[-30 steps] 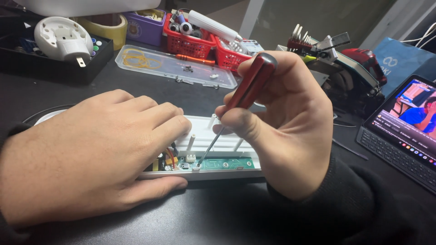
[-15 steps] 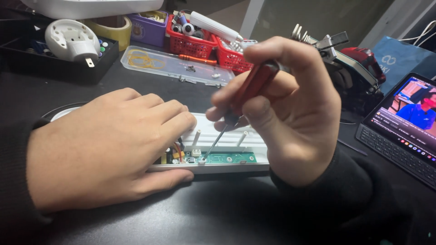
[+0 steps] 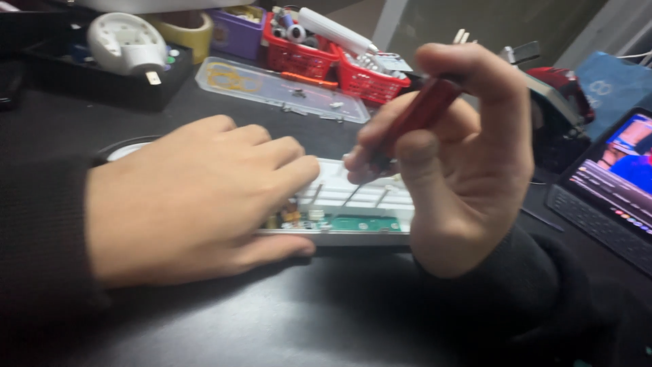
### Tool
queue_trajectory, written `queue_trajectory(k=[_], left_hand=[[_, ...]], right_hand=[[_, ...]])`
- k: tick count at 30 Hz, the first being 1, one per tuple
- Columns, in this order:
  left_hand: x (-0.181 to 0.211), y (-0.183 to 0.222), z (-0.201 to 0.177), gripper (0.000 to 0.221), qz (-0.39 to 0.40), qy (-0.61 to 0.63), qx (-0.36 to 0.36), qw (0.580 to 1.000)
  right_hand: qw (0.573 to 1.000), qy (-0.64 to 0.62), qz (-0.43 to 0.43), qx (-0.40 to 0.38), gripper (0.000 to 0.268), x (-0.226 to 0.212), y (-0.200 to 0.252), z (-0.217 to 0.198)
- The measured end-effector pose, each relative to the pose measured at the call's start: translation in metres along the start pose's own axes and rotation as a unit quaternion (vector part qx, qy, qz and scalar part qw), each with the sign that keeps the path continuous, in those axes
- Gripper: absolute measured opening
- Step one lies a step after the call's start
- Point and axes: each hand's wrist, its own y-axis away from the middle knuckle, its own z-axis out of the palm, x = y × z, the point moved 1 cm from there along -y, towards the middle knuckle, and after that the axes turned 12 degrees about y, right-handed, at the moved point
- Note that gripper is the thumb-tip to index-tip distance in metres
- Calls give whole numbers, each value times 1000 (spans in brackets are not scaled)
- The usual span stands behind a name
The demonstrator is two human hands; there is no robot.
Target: Connecting and securing internal wires and components of an electronic device using a screwdriver.
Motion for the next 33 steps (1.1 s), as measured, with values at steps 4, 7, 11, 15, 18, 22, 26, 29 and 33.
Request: queue_trajectory(k=[4,7,11,15,18,22,26,29,33], left_hand=[[3,-16,-20,69,-68,32,-132,988],[14,-44,-68,64,-247,71,-284,924],[-38,-81,-70,50,-297,91,-240,920],[-155,-123,-8,22,-181,233,-40,955],[-176,-130,9,15,-163,136,-66,975],[-160,-120,9,21,-211,6,-163,964],[-166,-113,17,18,-224,11,-176,959],[-174,-116,27,13,-174,30,-159,971],[-169,-119,22,18,-138,-45,-179,973]], right_hand=[[1000,11,-6,20,44,-2,4,4],[1000,18,-4,15,46,-1,3,3],[1000,-3,13,23,47,0,6,4],[1000,18,-15,12,44,1,5,4],[1000,16,-10,12,44,1,4,3],[1000,27,4,-7,41,-2,4,-2],[999,48,-17,-13,40,-2,5,-1],[998,55,-27,-10,42,-4,6,-1],[1000,23,14,-13,46,-6,4,-4]])
